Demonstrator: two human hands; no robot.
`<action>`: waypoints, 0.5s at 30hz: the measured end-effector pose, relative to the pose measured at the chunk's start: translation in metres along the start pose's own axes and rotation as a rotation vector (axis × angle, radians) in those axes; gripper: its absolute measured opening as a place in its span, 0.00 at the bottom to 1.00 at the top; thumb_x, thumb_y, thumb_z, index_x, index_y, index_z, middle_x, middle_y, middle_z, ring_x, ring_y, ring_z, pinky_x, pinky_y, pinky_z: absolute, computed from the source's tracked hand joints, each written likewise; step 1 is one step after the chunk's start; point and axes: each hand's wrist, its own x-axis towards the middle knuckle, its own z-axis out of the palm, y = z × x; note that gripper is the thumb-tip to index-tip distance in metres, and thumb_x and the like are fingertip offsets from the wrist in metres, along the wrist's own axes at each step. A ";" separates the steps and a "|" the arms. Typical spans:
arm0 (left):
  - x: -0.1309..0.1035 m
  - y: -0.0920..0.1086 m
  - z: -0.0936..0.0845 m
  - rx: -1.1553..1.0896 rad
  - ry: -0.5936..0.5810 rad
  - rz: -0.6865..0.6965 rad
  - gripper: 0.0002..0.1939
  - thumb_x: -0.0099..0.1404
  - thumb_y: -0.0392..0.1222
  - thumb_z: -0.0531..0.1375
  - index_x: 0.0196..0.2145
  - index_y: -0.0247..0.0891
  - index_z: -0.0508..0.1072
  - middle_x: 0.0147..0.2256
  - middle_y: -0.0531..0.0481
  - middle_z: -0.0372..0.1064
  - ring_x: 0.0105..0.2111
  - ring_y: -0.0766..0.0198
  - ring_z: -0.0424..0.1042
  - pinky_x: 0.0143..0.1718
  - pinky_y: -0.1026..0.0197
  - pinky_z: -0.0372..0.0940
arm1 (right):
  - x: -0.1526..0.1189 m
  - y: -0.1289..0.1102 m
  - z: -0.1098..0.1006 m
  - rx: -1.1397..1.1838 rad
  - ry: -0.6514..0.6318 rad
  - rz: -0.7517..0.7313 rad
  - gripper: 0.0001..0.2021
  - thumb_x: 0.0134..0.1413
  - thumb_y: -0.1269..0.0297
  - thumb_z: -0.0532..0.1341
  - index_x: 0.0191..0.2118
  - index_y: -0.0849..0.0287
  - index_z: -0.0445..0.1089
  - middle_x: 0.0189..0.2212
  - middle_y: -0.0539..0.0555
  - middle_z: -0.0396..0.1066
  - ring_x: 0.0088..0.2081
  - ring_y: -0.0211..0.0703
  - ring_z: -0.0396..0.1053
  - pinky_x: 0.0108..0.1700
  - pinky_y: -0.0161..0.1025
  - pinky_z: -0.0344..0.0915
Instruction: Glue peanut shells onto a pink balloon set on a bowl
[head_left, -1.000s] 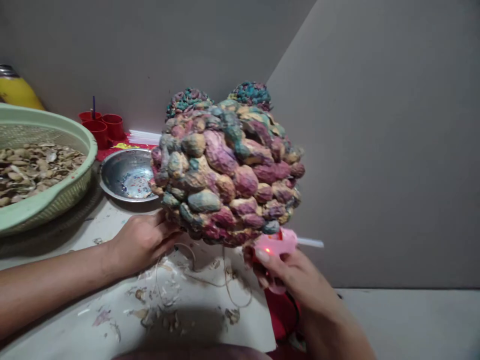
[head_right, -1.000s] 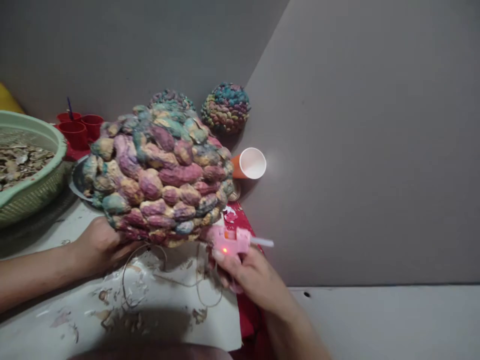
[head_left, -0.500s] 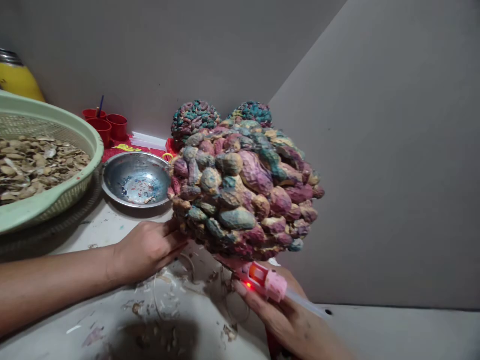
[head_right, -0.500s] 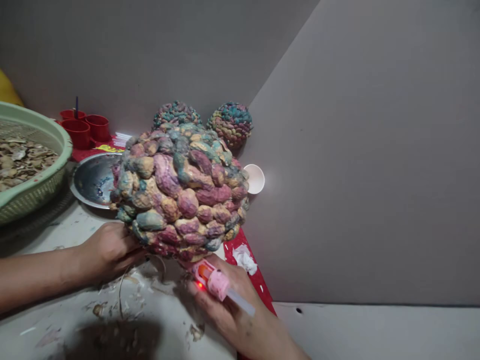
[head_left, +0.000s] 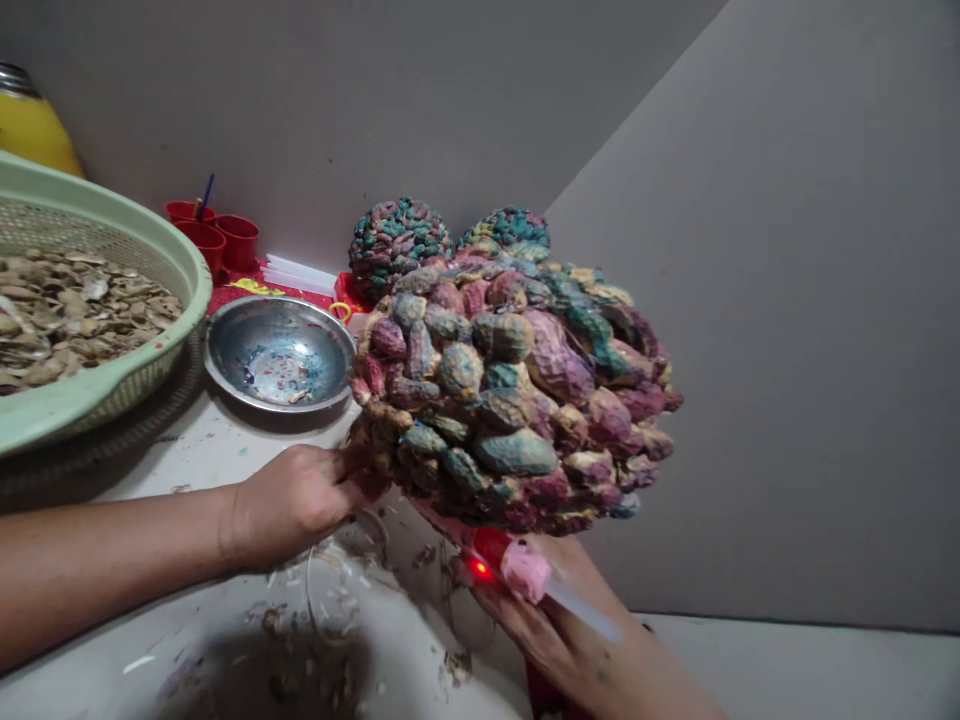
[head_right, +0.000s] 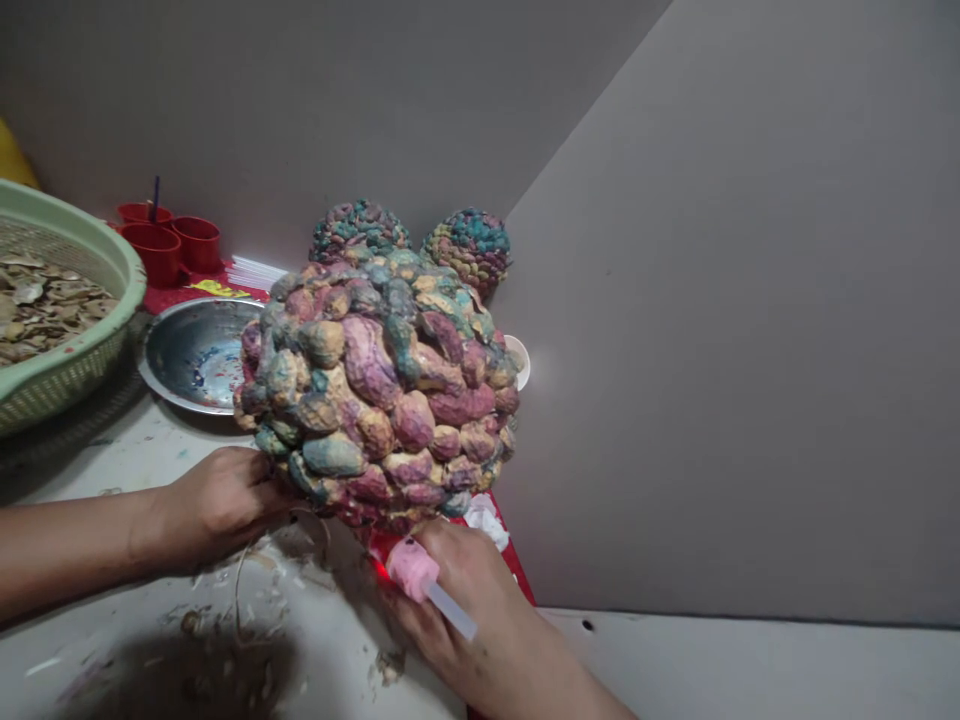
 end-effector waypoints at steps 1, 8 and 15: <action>0.000 0.000 0.000 0.005 0.001 0.025 0.11 0.71 0.35 0.50 0.46 0.39 0.68 0.37 0.45 0.76 0.32 0.61 0.76 0.33 0.61 0.72 | 0.000 0.000 0.000 -0.018 -0.015 0.001 0.11 0.63 0.70 0.50 0.34 0.57 0.68 0.28 0.56 0.72 0.29 0.42 0.70 0.32 0.35 0.68; 0.001 -0.001 0.004 0.048 0.046 0.033 0.09 0.69 0.32 0.49 0.46 0.37 0.64 0.33 0.47 0.74 0.26 0.62 0.73 0.27 0.62 0.67 | 0.010 -0.009 -0.006 -0.138 -0.028 -0.052 0.10 0.61 0.73 0.49 0.34 0.58 0.66 0.28 0.56 0.72 0.29 0.43 0.69 0.32 0.36 0.66; -0.001 -0.001 0.008 0.057 0.065 0.028 0.06 0.69 0.32 0.50 0.42 0.35 0.64 0.29 0.48 0.71 0.25 0.61 0.70 0.24 0.61 0.63 | 0.023 -0.024 -0.014 -0.192 -0.059 -0.039 0.12 0.62 0.72 0.48 0.33 0.57 0.66 0.31 0.58 0.74 0.32 0.45 0.71 0.33 0.37 0.66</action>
